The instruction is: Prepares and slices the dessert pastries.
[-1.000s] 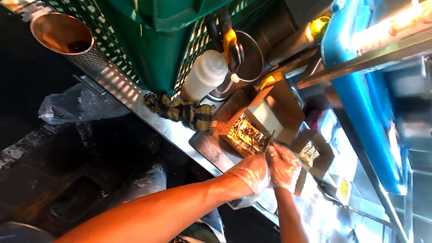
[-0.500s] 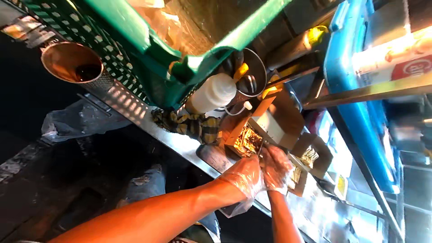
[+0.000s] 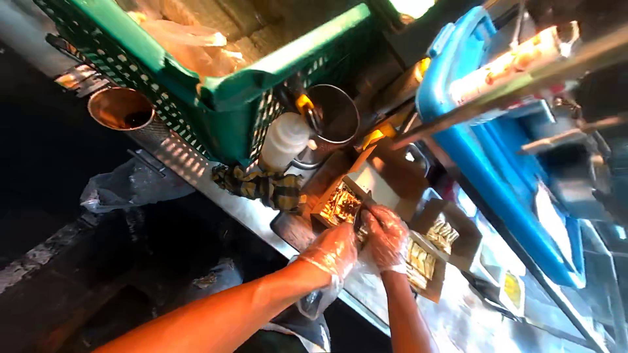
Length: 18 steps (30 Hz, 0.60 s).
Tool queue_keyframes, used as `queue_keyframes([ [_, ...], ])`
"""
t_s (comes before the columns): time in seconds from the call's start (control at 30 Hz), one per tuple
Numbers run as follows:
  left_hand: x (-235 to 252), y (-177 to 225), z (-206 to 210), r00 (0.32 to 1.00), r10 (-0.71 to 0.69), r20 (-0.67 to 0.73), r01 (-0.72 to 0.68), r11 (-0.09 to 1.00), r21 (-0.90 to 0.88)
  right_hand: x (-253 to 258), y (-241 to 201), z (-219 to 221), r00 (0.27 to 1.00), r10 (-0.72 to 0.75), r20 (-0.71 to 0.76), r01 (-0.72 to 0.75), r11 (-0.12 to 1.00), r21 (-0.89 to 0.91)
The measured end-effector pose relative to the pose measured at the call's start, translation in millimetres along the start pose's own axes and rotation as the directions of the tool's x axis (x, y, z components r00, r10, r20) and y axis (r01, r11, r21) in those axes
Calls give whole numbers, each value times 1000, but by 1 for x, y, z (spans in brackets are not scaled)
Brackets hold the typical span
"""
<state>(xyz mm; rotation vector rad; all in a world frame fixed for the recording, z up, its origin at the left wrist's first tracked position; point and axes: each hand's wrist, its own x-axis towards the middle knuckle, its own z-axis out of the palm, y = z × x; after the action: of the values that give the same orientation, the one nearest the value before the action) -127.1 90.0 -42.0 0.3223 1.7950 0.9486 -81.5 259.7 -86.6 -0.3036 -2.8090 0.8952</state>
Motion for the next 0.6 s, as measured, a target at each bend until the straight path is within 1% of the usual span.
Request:
queue_keyframes([
  [0.03,-1,3,6,999,11,-34,-11,1000,-13,2,5,-8,999,29,-43,-24,995,95],
  [0.1,-5,14,30,996,37,-82,-41,998,-45,-8,20,-36,986,112,-127,-79,967,240],
  [0.23,0,52,99,992,81,-98,-88,994,-61,-51,77,-104,929,189,-319,-42,909,415],
  [0.3,17,72,138,991,114,-76,-122,986,-116,-76,106,-126,911,209,-355,-29,892,452],
  [0.37,37,91,170,994,108,-20,-109,990,-91,-96,138,-131,930,190,-316,-58,921,385],
  [0.4,45,100,187,995,101,-7,-101,993,-64,-100,154,-129,949,173,-265,-88,949,302],
  [0.43,52,109,198,997,71,13,-70,997,-27,-97,168,-128,959,178,-220,-139,973,184],
  [0.5,61,122,212,998,-10,59,6,998,65,-86,186,-129,949,294,-115,-296,955,6],
  [0.53,64,122,216,997,-29,65,23,995,92,-85,188,-130,936,339,-90,-343,939,-24],
  [0.57,65,121,218,998,-38,59,31,994,108,-90,185,-130,931,355,-83,-357,934,-14],
  [0.6,66,119,219,998,-42,41,37,993,115,-97,183,-128,935,344,-92,-342,939,33],
])
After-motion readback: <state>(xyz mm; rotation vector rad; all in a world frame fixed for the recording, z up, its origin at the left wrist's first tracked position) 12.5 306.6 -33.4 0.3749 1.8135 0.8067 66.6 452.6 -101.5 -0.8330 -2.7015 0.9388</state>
